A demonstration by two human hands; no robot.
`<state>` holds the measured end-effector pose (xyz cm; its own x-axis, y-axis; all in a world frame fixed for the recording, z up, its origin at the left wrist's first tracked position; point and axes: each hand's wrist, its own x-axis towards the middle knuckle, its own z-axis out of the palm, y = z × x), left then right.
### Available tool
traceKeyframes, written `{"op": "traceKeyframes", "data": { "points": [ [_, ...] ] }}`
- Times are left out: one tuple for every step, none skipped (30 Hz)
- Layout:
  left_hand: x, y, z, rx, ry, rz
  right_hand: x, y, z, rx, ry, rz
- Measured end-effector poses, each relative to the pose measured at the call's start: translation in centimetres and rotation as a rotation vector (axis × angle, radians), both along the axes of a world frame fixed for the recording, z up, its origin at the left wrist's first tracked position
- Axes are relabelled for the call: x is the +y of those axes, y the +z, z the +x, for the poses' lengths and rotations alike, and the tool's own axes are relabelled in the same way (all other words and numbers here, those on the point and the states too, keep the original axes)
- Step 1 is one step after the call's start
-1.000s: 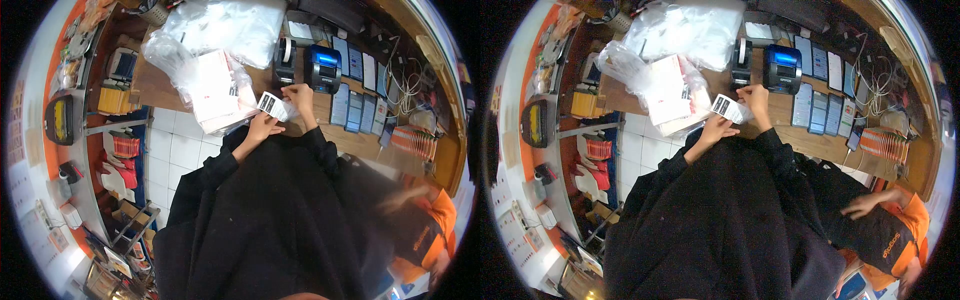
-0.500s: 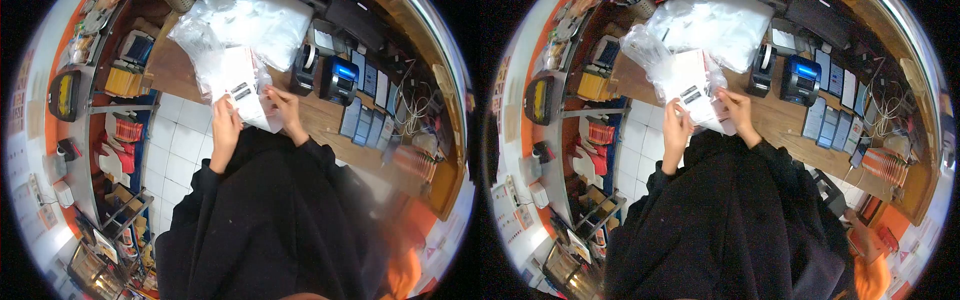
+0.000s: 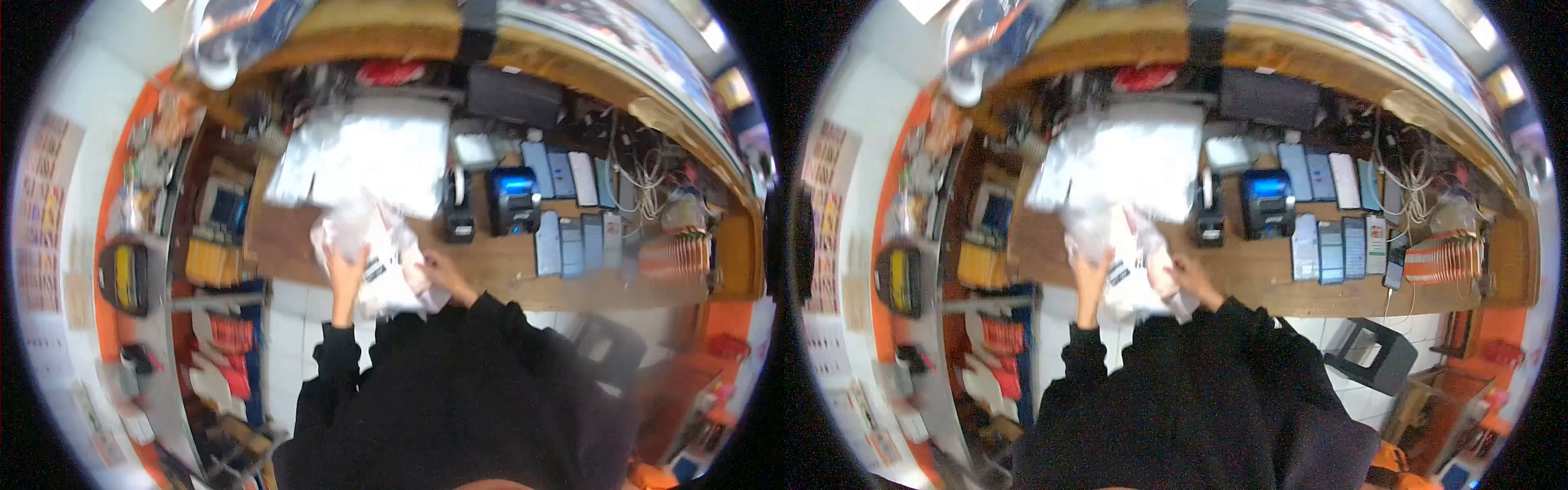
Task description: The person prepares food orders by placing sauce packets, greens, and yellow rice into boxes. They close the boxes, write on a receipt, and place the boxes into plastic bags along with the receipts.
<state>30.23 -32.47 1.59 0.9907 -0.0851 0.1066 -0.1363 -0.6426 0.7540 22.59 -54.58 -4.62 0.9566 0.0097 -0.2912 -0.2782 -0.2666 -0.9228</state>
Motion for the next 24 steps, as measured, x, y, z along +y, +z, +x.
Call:
{"op": "traceKeyframes", "data": {
  "points": [
    [-0.5, -0.8, -0.1, -0.025, -0.057, 0.102, 0.5, -1.8, -0.7, -0.009, -0.045, 0.043],
    [-1.1, 0.9, -0.6, -0.002, -0.172, 0.027, 0.2, -0.6, -2.1, -0.216, -0.012, -0.145],
    [-1.7, 3.7, -1.1, 0.02, -0.294, -0.041, 0.5, -2.1, -1.9, -0.07, 0.005, 0.013],
    [-1.9, 7.2, -1.1, -0.221, -0.416, 0.079, -0.7, 4.9, -1.5, 0.099, 0.133, 0.11],
    [-1.7, 9.6, -0.9, -0.465, -0.531, 0.198, -0.8, 3.0, -2.3, -0.024, 0.102, 0.049],
    [-1.3, 9.3, -0.9, -0.259, -0.555, 0.119, -1.4, 3.5, -2.7, -0.046, 0.143, 0.313],
    [-1.5, 9.3, -0.4, -0.043, -0.569, 0.049, -2.1, 6.9, -3.5, 0.057, 0.101, 0.594],
    [-2.2, 10.5, 0.0, 0.088, -0.572, -0.025, -2.6, 8.6, -3.9, 0.047, 0.208, 0.88],
    [-3.3, 12.9, 0.8, 0.125, -0.57, -0.128, -3.3, 9.9, -4.9, 0.158, 0.248, 0.955],
    [-4.3, 15.5, 1.4, 0.141, -0.56, -0.226, -4.2, 11.3, -5.9, 0.15, 0.265, 0.982],
    [-5.5, 18.6, 2.5, 0.136, -0.552, -0.336, -5.2, 12.9, -7.0, 0.145, 0.282, 1.006],
    [-7.1, 22.3, 3.8, 0.094, -0.541, -0.447, -6.0, 14.9, -8.1, 0.121, 0.255, 1.003],
    [-8.6, 25.7, 5.0, 0.034, -0.54, -0.551, -6.7, 17.0, -9.0, -0.042, 0.272, 1.193],
    [-10.6, 29.5, 6.4, -0.028, -0.558, -0.667, -7.6, 18.5, -9.9, -0.212, 0.292, 1.375],
    [-12.5, 33.0, 7.9, -0.082, -0.619, -0.779, -8.7, 19.2, -10.9, -0.231, 0.269, 1.368],
    [-14.6, 36.6, 9.8, -0.105, -0.746, -0.888, -9.7, 19.7, -11.8, -0.283, 0.211, 1.313],
    [-17.0, 39.9, 12.4, -0.003, -1.097, -1.015, -10.6, 20.4, -12.8, -0.329, 0.155, 1.258],
    [-24.0, 44.9, 6.3, -0.181, -0.406, -0.981, -11.7, 21.9, -14.0, -0.345, 0.141, 1.168],
    [-24.9, 46.7, 13.0, -0.228, -1.096, -0.831, -12.4, 21.8, -15.0, -0.359, 0.123, 1.164],
    [-28.3, 49.3, 15.5, -0.678, -0.885, -0.374, -13.0, 21.5, -16.1, -0.346, 0.079, 1.143],
    [-34.6, 50.8, 10.7, -0.442, -0.678, -0.974, -13.6, 21.3, -17.1, -0.331, 0.037, 1.119],
    [-38.2, 52.7, 12.6, -0.489, -0.761, -0.842, -14.0, 21.3, -18.0, -0.33, -0.024, 1.107],
    [-41.8, 53.6, 11.1, -0.463, -0.834, -0.878, -14.3, 20.9, -18.9, -0.328, -0.028, 1.103],
    [-45.8, 54.7, 11.9, -0.434, -0.92, -0.897, -14.6, 20.3, -19.6, -0.318, -0.112, 1.104]
  ]
}}
